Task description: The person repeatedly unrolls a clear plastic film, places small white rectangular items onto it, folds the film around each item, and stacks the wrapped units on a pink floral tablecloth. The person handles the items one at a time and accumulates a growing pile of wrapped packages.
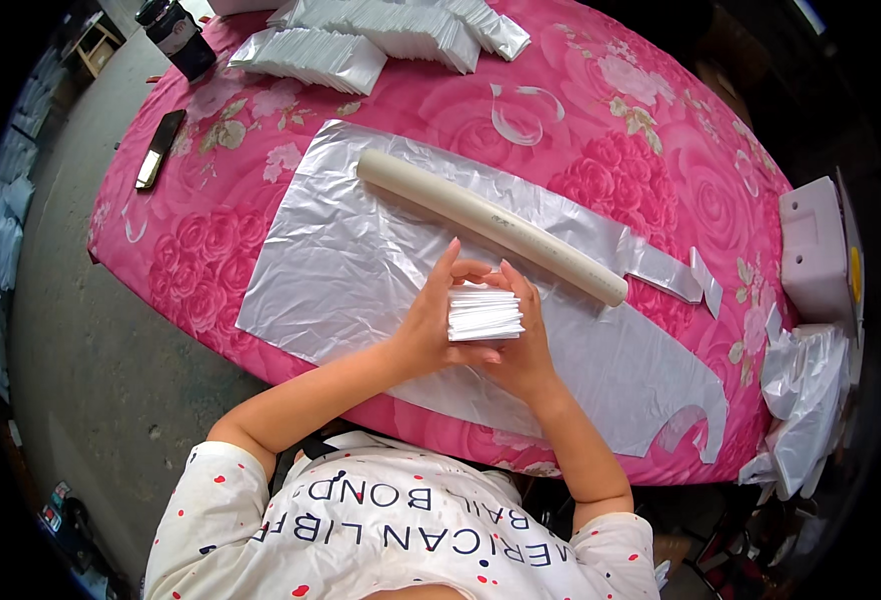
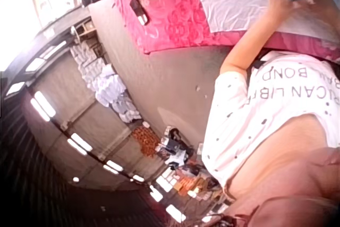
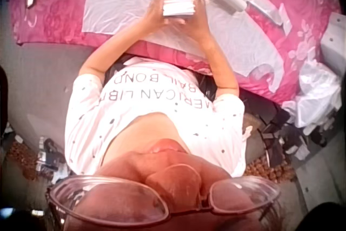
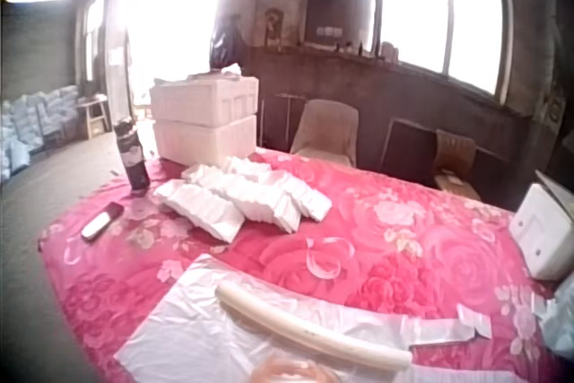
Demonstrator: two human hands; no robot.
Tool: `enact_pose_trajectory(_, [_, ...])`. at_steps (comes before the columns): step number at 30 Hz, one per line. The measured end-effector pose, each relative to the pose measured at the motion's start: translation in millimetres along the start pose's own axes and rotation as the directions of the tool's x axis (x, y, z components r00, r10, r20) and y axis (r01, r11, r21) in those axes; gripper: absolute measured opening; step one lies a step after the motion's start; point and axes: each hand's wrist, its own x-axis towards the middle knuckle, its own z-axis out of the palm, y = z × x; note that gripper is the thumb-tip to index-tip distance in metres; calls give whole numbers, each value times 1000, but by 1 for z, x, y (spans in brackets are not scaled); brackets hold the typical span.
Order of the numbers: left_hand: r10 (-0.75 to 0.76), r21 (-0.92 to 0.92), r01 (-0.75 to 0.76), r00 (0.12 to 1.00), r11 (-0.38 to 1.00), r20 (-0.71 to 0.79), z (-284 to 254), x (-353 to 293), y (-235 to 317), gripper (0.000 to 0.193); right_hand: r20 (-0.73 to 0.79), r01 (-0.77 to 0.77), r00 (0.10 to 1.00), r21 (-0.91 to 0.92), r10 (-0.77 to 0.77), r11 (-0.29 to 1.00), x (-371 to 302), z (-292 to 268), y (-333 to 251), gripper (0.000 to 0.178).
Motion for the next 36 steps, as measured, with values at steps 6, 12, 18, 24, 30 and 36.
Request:
enact_pose_trajectory(6, [-146, 70, 149, 988, 986, -51, 4, -1, -2, 111, 63, -56, 996, -7, 56, 998, 2, 0, 12, 61])
enact_pose_trajectory(12, [-298, 269, 282, 954, 921, 19, -2, 2, -1, 83, 106, -303, 951, 129, 291, 944, 6, -8, -5, 56])
enact_pose_trajectory(18, [-127, 628, -88, 949, 774, 290, -26, 34, 48, 79, -63, -35, 998, -249, 20, 968, 12, -39, -43, 85])
enact_pose_trajectory(24, [-207, 687, -114, 907, 717, 367, -19, 27, 40, 87, 227, -347, 925, 170, 306, 923, 4, -28, -14, 86])
enact_pose_trajectory(30, [-334, 213, 296, 927, 931, 170, -34, 6, 15, 104, 172, -350, 935, 320, 309, 880, -4, -24, 6, 88])
enact_pose_trajectory(36, [-156, 219, 122, 977, 968, 145, -20, -10, 6, 97, 161, -195, 973, 180, 166, 964, 2, -17, 7, 99])
